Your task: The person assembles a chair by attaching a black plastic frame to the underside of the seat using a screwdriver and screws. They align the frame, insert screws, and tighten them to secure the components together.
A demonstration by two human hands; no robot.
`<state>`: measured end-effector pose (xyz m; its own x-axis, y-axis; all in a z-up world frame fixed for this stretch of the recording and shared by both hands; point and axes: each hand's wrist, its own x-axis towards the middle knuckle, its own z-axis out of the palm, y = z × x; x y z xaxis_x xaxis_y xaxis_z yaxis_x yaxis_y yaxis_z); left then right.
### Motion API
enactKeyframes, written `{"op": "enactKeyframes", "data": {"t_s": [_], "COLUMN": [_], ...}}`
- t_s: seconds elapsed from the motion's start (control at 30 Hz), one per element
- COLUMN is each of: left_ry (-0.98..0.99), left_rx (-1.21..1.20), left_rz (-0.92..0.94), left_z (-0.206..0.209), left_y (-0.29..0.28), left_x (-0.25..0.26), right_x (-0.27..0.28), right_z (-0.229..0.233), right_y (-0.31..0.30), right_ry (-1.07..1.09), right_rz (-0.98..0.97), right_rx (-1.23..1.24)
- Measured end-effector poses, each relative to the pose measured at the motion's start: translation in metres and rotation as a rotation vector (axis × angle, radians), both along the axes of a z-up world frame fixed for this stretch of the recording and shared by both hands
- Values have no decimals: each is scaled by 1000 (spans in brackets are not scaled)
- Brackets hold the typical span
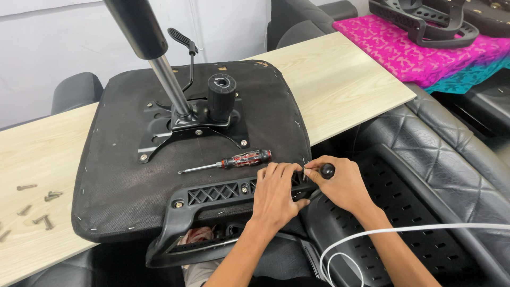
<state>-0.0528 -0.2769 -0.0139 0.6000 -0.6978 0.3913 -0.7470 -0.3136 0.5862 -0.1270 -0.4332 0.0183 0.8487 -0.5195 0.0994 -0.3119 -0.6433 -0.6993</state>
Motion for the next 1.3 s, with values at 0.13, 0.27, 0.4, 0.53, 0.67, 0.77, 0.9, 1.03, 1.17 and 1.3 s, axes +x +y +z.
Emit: {"op": "enactKeyframes", "data": {"t_s": [0.13,0.27,0.4,0.53,0.67,0.77,0.9,1.03,1.17,1.3], "left_ry": [18,23,24,37,170,256,279,254,323,321], "left_rx": [21,24,23,33,36,38,2,8,29,-26], "left_rz": [30,50,67,38,50,74,67,60,67,31], "left_z": [-1,0,0,2,7,9,10,10,12,14], "left_y": [-4,-5,-6,-3,3,6,5,5,5,4], "left_x": [1,0,-2,-1,0,0,0,1,0,3], "right_x": [3,2,0,0,-1,-4,-11,-12,-10,-7], "right_z": [5,8,5,0,4,11,16,10,9,18], "right_y": [-5,-7,-8,-4,-1,1,3,10,9,1], "right_ry": [15,-14,-17,-55,-46,32,3,-35,-106,-67], "right_rz": [65,140,214,210,121,64,12,-93,-60,-27], "right_rx": [-39,3,23,51,-51,-35,39,135,93,130]}}
